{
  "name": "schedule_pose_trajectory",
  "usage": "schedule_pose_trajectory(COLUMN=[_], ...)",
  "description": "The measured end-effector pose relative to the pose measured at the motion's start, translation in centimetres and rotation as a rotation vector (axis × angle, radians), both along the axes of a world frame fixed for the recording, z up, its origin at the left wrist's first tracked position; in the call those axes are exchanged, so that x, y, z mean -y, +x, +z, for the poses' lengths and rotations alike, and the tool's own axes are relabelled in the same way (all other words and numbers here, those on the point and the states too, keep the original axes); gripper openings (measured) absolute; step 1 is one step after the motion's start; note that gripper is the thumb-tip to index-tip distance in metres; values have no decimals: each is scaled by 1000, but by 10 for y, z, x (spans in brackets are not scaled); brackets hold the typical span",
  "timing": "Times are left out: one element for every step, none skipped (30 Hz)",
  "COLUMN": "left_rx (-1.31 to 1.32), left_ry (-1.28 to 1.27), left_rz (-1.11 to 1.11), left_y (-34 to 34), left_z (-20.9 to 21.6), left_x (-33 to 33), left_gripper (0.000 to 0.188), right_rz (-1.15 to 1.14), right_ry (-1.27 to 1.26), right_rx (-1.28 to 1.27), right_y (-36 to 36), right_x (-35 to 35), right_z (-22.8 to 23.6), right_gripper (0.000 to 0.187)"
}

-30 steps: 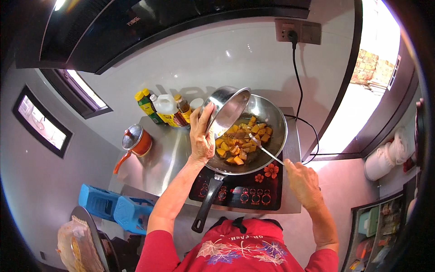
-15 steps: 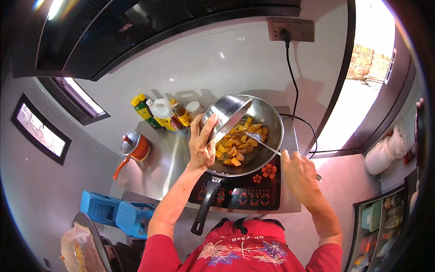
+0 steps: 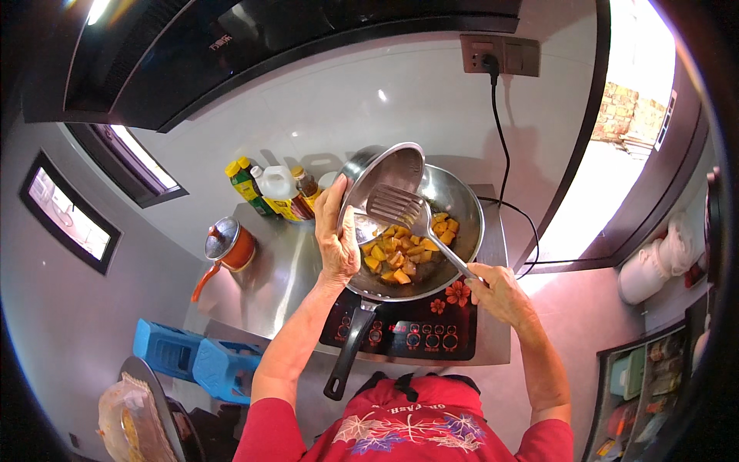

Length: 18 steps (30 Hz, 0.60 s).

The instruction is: The person transfers cooked meat from a wok into a metal bowl using a spatula. They then add chopped yellow vegetables to the wok and stir them. Finally, the person moves to the sink to rinse a bowl.

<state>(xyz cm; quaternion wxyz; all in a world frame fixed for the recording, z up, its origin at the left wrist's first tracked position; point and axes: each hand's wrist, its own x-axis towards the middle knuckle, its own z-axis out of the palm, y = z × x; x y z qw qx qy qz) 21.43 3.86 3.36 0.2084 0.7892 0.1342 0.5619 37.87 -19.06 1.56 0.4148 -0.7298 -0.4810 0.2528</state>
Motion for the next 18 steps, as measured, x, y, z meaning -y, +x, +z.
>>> schedule_pose_trajectory(left_rx=[16,33,44,28,12,-3,8,19,30,9,-12,-32,-34,-33,-36,-34,-41,-57], left_ry=[-32,-63,-67,-47,-27,-7,5,17,29,73,117,162,193,210,211,211,215,197], left_rz=[-8,-16,-16,-2,11,25,34,44,54,52,51,49,64,46,33,20,24,21], left_y=[1,2,3,2,1,0,1,2,3,3,4,4,6,7,7,6,5,4], left_z=[0,0,-2,-2,-2,-3,-4,-4,-4,-3,-2,-1,-2,-1,-1,-2,-9,-12], left_x=[0,-1,-2,-4,-6,-7,-9,-10,-11,-12,-12,-13,-11,-7,-3,0,-1,2], left_gripper=[38,38,38,38,38,38,37,37,37,37,37,37,37,37,37,37,38,39], right_rz=[13,25,36,44,52,60,85,111,137,88,38,-13,2,26,50,74,63,41], right_ry=[-24,-48,-72,-75,-77,-80,-62,-43,-25,-69,-113,-158,-186,-172,-158,-145,-122,-121], right_rx=[-17,-35,-52,-46,-39,-33,75,184,292,388,483,578,633,692,750,812,855,890], right_y=[-1,-2,-3,-4,-5,-5,-5,-3,-4,-9,-15,-21,-27,-31,-34,-37,-38,-35], right_x=[1,3,5,8,11,14,18,24,29,30,31,30,28,23,19,15,11,8], right_z=[2,3,4,6,7,6,3,-2,-5,-7,-7,-5,3,5,6,7,10,11], right_gripper=[14,16,17,16,15,13,14,14,14,13,12,12,18,18,17,17,13,13])
